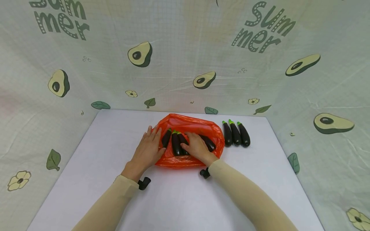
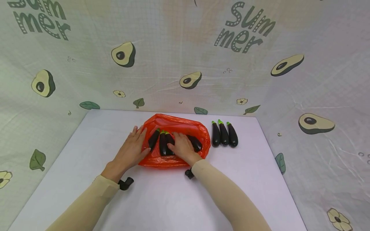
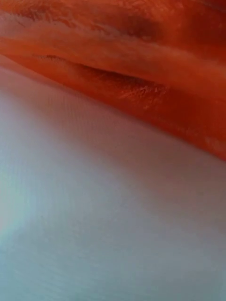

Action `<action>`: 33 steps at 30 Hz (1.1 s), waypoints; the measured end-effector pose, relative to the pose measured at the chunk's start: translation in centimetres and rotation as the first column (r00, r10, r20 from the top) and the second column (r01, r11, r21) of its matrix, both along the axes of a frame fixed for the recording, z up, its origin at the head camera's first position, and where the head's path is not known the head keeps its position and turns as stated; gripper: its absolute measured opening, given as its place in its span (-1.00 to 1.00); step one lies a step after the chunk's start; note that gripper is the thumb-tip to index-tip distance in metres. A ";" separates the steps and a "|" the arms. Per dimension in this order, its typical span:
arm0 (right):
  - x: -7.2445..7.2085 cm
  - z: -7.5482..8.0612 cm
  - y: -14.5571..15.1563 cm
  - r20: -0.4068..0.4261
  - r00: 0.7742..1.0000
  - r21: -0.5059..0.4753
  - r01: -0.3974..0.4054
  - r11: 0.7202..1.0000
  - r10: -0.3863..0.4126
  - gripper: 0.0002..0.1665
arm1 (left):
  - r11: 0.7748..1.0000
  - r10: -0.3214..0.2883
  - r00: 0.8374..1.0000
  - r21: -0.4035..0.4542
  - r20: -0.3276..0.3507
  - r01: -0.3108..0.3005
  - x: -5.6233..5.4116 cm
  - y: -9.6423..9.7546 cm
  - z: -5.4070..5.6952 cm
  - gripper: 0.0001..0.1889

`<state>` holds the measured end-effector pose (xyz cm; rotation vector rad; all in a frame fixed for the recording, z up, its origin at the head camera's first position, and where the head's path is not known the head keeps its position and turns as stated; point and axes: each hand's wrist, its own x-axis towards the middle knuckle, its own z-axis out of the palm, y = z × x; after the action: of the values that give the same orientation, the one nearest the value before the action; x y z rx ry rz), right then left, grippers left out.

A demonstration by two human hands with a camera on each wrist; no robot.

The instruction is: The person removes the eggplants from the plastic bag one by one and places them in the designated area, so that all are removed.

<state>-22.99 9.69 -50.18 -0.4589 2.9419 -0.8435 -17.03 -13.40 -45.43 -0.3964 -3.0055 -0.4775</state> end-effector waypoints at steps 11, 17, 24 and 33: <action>-0.7 -0.1 -0.5 0.063 0.996 0.067 0.066 0.996 -0.070 -0.25 | 1.000 0.012 1.000 -0.011 0.016 -0.011 0.0 0.0 0.1 -0.05; -0.8 -0.1 -0.4 0.115 0.987 0.096 0.104 0.990 -0.114 -0.22 | 1.000 0.016 1.000 -0.010 0.017 -0.016 0.0 0.0 0.2 -0.05; -0.3 0.4 0.0 0.116 0.987 0.059 0.106 0.993 -0.112 -0.26 | 1.000 0.004 1.000 -0.001 0.003 -0.004 0.0 -0.1 0.0 -0.06; 0.3 1.0 1.0 0.013 1.000 -0.021 0.008 1.000 -0.008 -0.37 | 1.000 -0.004 1.000 0.002 0.004 0.004 -0.1 0.0 0.1 -0.05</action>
<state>-22.65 10.68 -49.13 -0.4417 2.9272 -0.8760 -17.18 -13.43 -45.35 -0.4015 -3.0086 -0.4820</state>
